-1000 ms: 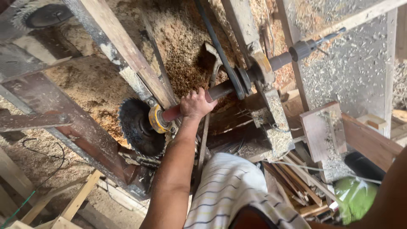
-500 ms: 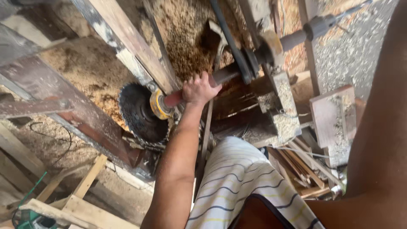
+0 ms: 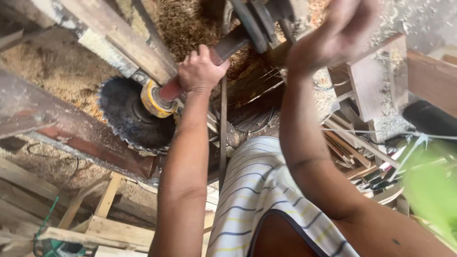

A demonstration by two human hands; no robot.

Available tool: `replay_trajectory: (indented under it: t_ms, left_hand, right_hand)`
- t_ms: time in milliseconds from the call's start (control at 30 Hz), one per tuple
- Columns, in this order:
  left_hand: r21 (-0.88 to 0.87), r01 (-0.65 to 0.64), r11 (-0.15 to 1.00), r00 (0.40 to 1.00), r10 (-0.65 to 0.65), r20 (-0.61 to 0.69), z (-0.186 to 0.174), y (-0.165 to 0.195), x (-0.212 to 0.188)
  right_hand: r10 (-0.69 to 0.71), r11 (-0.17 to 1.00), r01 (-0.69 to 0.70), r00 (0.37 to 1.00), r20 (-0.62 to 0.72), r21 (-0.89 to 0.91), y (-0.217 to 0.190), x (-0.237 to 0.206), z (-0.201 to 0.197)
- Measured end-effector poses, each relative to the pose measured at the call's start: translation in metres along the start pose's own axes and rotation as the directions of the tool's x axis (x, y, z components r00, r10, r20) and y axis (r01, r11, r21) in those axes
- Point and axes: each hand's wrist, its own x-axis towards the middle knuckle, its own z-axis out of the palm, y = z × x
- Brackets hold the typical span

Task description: The person operates a manual sawmill by turning a crank to drive the saw blade. They feed a wooden plank into the blade and guide it through the cut, then remove the cut piece and clear sawdust from the machine.

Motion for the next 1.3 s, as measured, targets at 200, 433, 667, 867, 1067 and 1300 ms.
replay_trajectory:
  t_ms: [200,433,667,867,1067,1300]
  left_hand:
    - [0.087,-0.037,0.996,0.994,0.046,-0.103,-0.003,0.001,0.004]
    - [0.139,-0.067,0.988,0.984,0.089,-0.156,0.004,-0.003,0.002]
    - [0.143,-0.052,0.988,0.986,0.073,-0.149,0.003,-0.003,0.001]
    - [0.109,-0.050,0.993,0.996,0.058,-0.072,-0.002,-0.002,0.003]
    - [0.142,-0.049,0.989,0.986,0.070,-0.151,-0.010,0.005,-0.003]
    - [0.121,-0.024,0.992,1.000,0.026,-0.012,-0.019,0.005,0.001]
  right_hand:
    - [0.436,0.898,-0.435,0.854,0.283,-0.069,-0.034,-0.127,-0.072]
    - [0.426,0.901,-0.381,0.866,0.260,-0.207,-0.037,-0.119,-0.085]
    - [0.522,0.851,-0.513,0.799,0.299,-0.113,-0.041,-0.168,-0.088]
    - [0.844,0.534,-0.693,0.401,0.356,-0.485,0.029,-0.235,-0.061]
    - [0.914,0.371,-0.570,0.083,0.397,-0.733,0.130,-0.252,0.032]
    - [0.957,0.274,-0.486,0.056,0.283,-0.830,0.185,-0.265,0.064]
